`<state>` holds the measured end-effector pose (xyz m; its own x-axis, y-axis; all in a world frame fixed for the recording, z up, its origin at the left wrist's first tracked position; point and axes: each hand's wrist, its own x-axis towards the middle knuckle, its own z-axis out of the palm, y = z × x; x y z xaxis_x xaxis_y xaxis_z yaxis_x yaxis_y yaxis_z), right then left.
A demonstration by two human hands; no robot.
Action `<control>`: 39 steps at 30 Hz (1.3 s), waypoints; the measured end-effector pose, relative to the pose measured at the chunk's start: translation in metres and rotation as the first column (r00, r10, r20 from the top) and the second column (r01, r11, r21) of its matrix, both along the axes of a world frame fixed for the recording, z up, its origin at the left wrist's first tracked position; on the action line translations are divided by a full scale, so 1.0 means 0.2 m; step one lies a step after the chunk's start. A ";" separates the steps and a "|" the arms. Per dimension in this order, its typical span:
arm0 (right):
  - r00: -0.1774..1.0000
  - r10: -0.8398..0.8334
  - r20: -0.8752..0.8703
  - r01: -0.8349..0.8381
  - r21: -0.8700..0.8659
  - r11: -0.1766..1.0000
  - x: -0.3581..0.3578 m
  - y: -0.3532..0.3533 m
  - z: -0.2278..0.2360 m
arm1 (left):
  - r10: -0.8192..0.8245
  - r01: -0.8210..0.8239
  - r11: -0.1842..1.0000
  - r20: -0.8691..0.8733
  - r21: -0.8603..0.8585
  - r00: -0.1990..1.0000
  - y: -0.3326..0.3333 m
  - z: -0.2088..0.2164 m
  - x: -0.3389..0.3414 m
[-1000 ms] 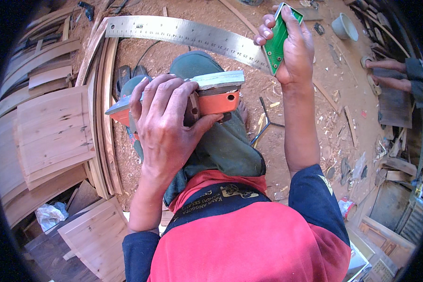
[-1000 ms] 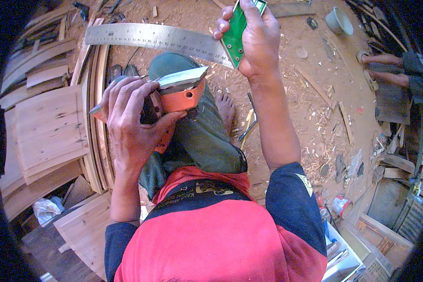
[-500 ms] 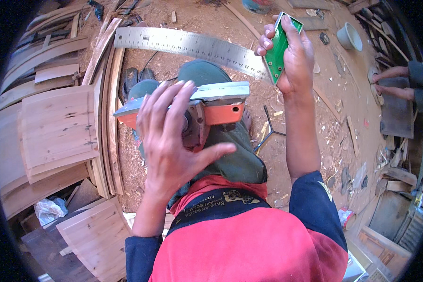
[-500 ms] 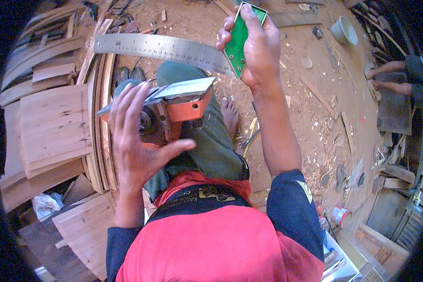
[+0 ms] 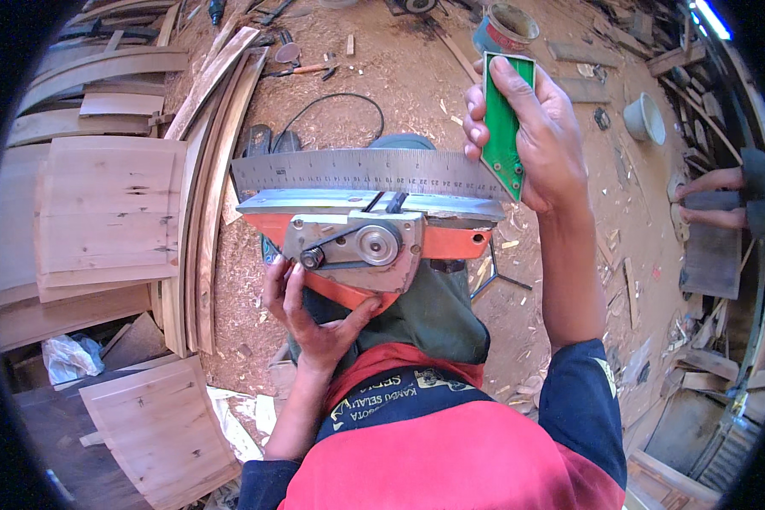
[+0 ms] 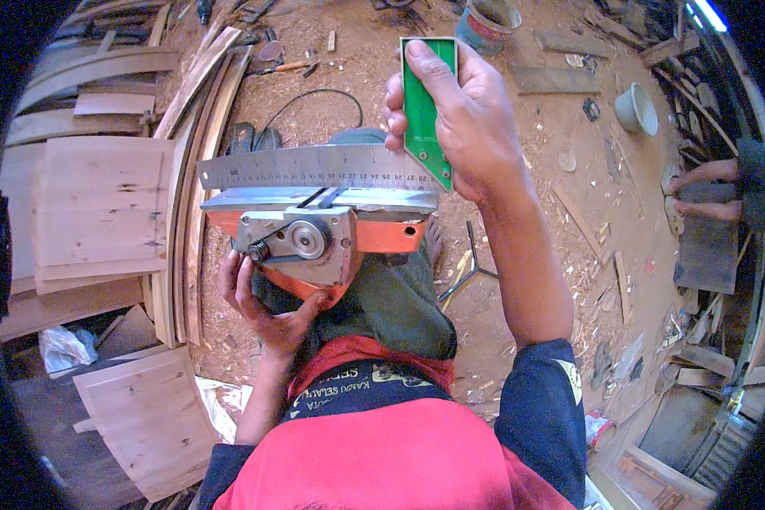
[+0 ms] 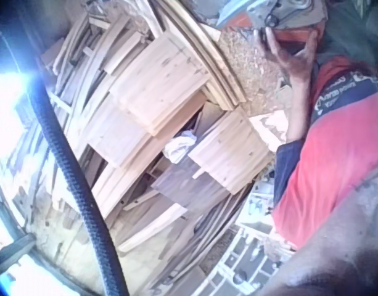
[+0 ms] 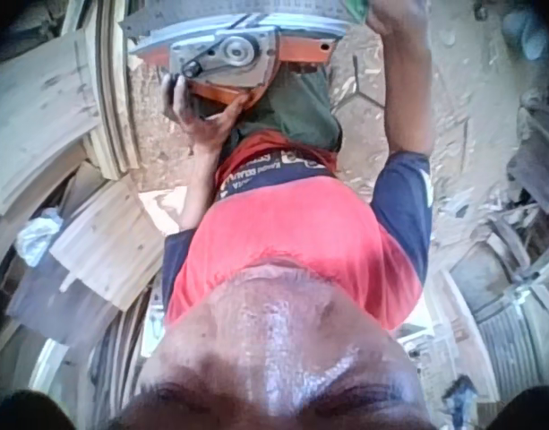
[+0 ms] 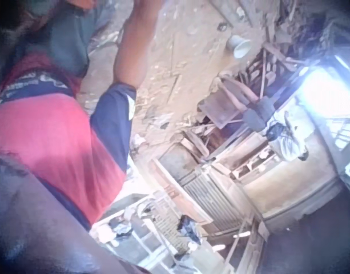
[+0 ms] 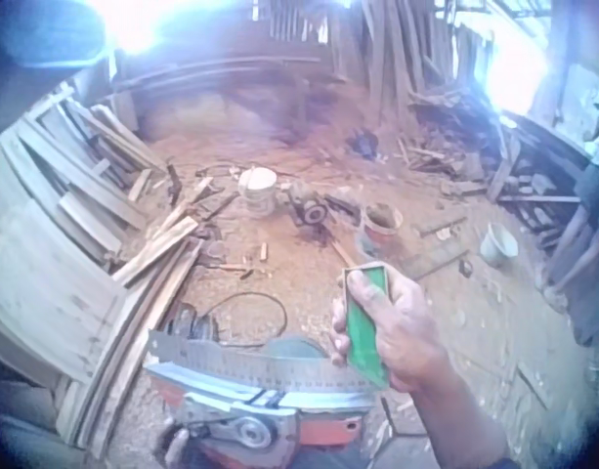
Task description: The person planes the edge of a wooden door by hand using a power planer, then sits on the floor to adjust the planer's fence using a wrench and a ruler.
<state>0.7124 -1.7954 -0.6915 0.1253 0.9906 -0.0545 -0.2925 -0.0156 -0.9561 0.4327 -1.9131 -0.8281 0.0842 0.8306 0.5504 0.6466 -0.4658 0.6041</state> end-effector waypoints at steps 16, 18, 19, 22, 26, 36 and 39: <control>0.998 0.030 -0.046 -0.032 -0.040 0.999 -0.05 -0.02 -0.01 | 0.020 -0.022 0.998 0.037 0.051 0.999 0.00 -0.11 0.01; 0.998 0.030 -0.055 -0.032 -0.035 0.999 -0.05 -0.02 -0.02 | 0.018 -0.020 0.998 0.036 0.051 0.999 0.00 -0.11 0.01; 0.998 0.029 -0.064 -0.031 -0.030 0.999 -0.05 -0.02 -0.02 | 0.018 -0.020 0.999 0.036 0.051 0.999 0.00 -0.11 0.02; 0.997 0.025 -0.074 -0.027 -0.030 0.999 -0.05 -0.02 -0.03 | 0.029 -0.031 0.998 0.041 0.050 0.999 0.00 -0.11 0.02; 0.997 0.026 -0.070 -0.029 -0.040 0.999 -0.05 -0.02 -0.03 | 0.033 -0.035 0.998 0.040 0.044 0.999 0.00 -0.11 0.02; 0.999 0.029 -0.041 -0.030 -0.028 0.999 -0.06 -0.02 -0.03 | 0.042 -0.043 0.997 0.004 0.064 0.999 0.00 -0.12 0.02; 1.000 0.010 -0.030 -0.012 -0.048 0.999 -0.08 -0.03 -0.03 | 0.038 -0.039 0.998 0.011 0.048 0.999 -0.01 -0.12 0.01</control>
<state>0.6963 -1.8017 -0.6971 0.1119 0.9881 -0.1059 -0.3201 -0.0651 -0.9452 0.4357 -1.9155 -0.8520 0.0467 0.8056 0.5906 0.6587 -0.4693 0.5881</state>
